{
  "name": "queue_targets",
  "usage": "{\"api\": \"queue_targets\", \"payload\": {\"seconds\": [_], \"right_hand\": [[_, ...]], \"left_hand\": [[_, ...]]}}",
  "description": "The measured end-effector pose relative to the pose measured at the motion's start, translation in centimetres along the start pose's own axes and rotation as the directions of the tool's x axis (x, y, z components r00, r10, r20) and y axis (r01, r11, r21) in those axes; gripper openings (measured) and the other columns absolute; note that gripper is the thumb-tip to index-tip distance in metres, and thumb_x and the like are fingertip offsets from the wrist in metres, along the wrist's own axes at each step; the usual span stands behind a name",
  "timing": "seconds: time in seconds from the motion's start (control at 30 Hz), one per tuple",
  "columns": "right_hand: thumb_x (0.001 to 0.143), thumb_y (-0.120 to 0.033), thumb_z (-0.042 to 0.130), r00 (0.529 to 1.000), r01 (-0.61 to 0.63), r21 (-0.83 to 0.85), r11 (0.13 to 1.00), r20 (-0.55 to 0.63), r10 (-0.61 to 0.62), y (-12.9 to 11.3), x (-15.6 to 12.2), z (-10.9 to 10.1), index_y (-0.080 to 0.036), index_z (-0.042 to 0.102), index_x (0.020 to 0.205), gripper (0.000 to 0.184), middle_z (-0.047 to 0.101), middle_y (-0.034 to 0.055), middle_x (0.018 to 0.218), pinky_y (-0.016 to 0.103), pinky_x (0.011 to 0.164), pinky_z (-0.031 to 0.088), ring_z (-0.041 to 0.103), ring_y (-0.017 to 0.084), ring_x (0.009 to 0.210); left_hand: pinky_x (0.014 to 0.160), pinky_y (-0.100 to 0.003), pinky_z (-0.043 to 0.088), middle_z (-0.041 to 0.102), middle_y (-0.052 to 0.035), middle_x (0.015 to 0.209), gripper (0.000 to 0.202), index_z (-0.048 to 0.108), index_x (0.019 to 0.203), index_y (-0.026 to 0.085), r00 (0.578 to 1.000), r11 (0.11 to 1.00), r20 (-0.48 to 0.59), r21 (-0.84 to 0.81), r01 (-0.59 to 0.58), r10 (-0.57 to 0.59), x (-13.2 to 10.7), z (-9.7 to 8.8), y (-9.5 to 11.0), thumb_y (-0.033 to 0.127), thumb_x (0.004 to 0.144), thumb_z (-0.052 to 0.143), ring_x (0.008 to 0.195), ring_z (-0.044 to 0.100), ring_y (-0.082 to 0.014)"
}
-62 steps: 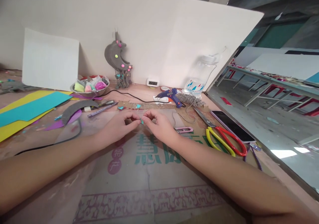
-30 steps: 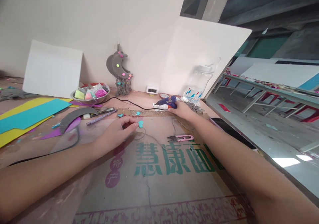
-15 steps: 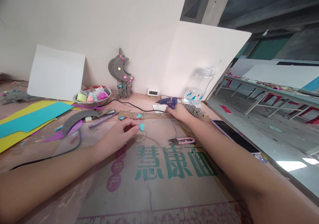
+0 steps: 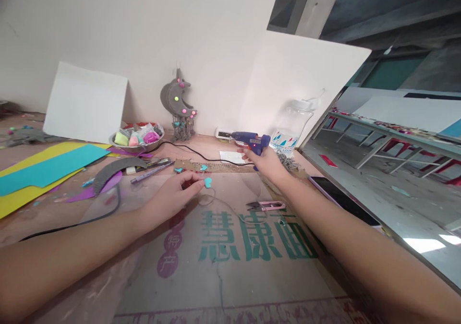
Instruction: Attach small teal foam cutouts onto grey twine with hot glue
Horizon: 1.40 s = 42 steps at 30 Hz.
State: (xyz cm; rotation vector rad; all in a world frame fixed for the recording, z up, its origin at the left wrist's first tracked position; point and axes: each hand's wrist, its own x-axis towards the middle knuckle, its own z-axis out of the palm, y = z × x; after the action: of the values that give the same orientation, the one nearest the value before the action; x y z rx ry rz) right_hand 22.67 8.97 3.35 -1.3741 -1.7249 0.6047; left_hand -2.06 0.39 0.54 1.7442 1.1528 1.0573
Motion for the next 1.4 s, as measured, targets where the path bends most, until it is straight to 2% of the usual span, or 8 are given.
{"api": "queue_targets", "payload": {"seconds": [0.13,0.3,0.4,0.5,0.77,1.0,1.27,1.4], "right_hand": [[0.071,-0.044,0.068,0.999,0.046,0.111,0.993,0.02,-0.048,-1.4,-3.9,0.0,-0.02,0.063,0.089,0.03,0.07,0.007,0.091,0.034,0.075,0.055,0.067,0.022,0.082],[0.077,-0.049,0.059,0.989,0.107,0.04,0.993,0.097,-0.11,-2.6,-8.0,0.9,-0.019,0.062,0.076,0.03,0.066,0.0052,0.076,0.031,0.068,0.053,0.063,0.019,0.072],[0.08,-0.05,0.055,0.98,0.175,-0.006,0.985,0.095,-0.173,-2.8,-9.0,1.2,-0.02,0.062,0.073,0.031,0.067,0.0039,0.075,0.031,0.073,0.053,0.063,0.019,0.074],[0.081,-0.046,0.054,0.97,0.216,0.005,0.976,0.112,-0.215,-2.6,-9.4,1.3,-0.021,0.063,0.073,0.027,0.07,0.0035,0.079,0.032,0.079,0.053,0.065,0.02,0.079],[0.076,-0.044,0.057,0.975,0.132,-0.092,0.987,0.189,-0.113,-1.9,-9.5,1.6,-0.019,0.059,0.065,0.027,0.066,0.0037,0.068,0.03,0.066,0.052,0.063,0.018,0.066],[0.073,-0.043,0.059,0.981,0.153,-0.126,0.98,0.136,-0.136,-1.6,-9.5,1.8,-0.02,0.055,0.063,0.026,0.059,0.0001,0.056,0.028,0.056,0.05,0.058,0.016,0.056],[0.069,-0.046,0.062,0.992,0.115,-0.155,0.981,0.075,-0.105,-1.5,-9.7,2.0,-0.022,0.053,0.06,0.027,0.061,0.0013,0.057,0.033,0.061,0.053,0.063,0.021,0.063],[0.069,-0.045,0.063,0.992,0.12,-0.149,0.982,0.058,-0.112,-1.3,-9.6,2.0,-0.023,0.056,0.062,0.024,0.065,0.0018,0.063,0.034,0.066,0.055,0.066,0.023,0.069]], "left_hand": [[0.06,-0.023,0.037,0.057,0.0021,0.068,0.022,0.06,0.075,0.017,0.999,0.999,-0.028,-0.028,0.038,-0.039,0.1,0.0,-0.3,0.036,0.081,0.051,0.063,0.049,-0.0116],[0.056,-0.023,0.036,0.052,0.0027,0.065,0.025,0.057,0.077,0.017,0.996,0.997,-0.055,-0.035,0.073,-0.074,0.4,-0.1,-0.8,0.04,0.082,0.05,0.06,0.046,-0.0113],[0.056,-0.023,0.036,0.051,0.0027,0.065,0.024,0.057,0.078,0.017,0.995,0.997,-0.058,-0.007,0.077,-0.077,0.4,-0.2,-0.8,0.04,0.083,0.049,0.061,0.046,-0.0115],[0.056,-0.023,0.035,0.052,0.0022,0.066,0.023,0.057,0.076,0.017,0.994,0.995,-0.067,0.041,0.087,-0.084,0.3,-0.4,-0.4,0.038,0.084,0.049,0.062,0.047,-0.0116],[0.057,-0.024,0.035,0.053,0.0017,0.067,0.022,0.058,0.076,0.017,0.996,0.995,-0.069,0.078,0.065,-0.059,0.1,-0.5,0.2,0.035,0.084,0.048,0.063,0.047,-0.0123],[0.061,-0.024,0.037,0.055,0.0012,0.07,0.022,0.058,0.077,0.017,0.996,0.996,-0.077,0.08,0.042,-0.036,0.2,-0.5,-0.2,0.035,0.085,0.047,0.067,0.049,-0.0125],[0.059,-0.024,0.036,0.054,0.001,0.069,0.022,0.055,0.075,0.017,0.996,0.999,-0.082,0.03,0.029,-0.026,0.3,-0.4,-0.6,0.036,0.084,0.049,0.064,0.047,-0.0123],[0.06,-0.024,0.036,0.054,0.001,0.069,0.022,0.056,0.075,0.017,0.997,0.999,-0.077,0.02,0.028,-0.026,0.3,-0.4,-0.5,0.036,0.084,0.049,0.064,0.047,-0.0122]]}}
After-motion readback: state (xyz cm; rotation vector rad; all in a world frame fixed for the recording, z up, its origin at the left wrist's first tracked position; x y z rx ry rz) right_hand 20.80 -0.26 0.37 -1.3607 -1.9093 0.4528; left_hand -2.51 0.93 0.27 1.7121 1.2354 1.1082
